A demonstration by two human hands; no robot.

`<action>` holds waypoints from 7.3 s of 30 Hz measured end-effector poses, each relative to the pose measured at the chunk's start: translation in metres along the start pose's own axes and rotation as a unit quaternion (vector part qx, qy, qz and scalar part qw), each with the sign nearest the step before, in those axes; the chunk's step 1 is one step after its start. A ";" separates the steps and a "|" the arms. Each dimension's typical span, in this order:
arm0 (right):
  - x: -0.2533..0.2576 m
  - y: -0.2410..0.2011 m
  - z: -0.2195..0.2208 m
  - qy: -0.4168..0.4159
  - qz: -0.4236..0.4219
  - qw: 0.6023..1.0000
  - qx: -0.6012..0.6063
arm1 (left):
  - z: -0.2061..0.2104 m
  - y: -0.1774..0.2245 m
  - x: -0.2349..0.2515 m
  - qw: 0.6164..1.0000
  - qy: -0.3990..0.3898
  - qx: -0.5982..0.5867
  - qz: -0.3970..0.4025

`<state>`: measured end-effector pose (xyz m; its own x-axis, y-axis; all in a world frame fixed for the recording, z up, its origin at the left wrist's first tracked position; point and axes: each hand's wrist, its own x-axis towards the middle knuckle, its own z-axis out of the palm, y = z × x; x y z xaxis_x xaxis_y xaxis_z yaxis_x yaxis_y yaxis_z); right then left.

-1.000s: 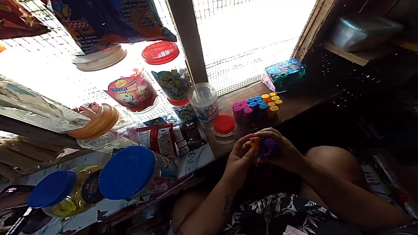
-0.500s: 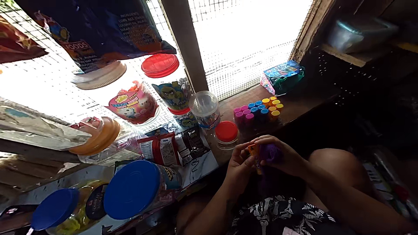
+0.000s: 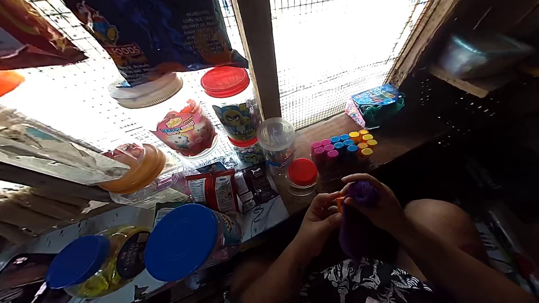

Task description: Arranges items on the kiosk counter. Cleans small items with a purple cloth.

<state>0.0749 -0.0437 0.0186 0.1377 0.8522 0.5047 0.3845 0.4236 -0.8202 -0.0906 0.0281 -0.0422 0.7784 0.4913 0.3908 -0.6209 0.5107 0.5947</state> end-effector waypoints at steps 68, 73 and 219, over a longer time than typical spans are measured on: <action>0.000 0.004 -0.005 -0.169 -0.053 0.984 0.023 | -0.004 0.009 -0.005 0.998 0.033 -0.047 0.019; 0.000 0.000 -0.004 -0.163 -0.068 0.984 -0.014 | -0.003 0.009 -0.004 0.998 0.051 -0.036 0.021; -0.026 0.033 -0.032 -0.124 -0.146 0.976 0.107 | 0.024 -0.025 0.016 0.943 0.082 0.276 0.166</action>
<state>0.1129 -0.0618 -0.0128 -0.1853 0.7225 0.6661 0.1720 0.6912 -0.7019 -0.0605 0.0069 -0.0338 0.4972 0.6849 0.5327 -0.6501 -0.1125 0.7514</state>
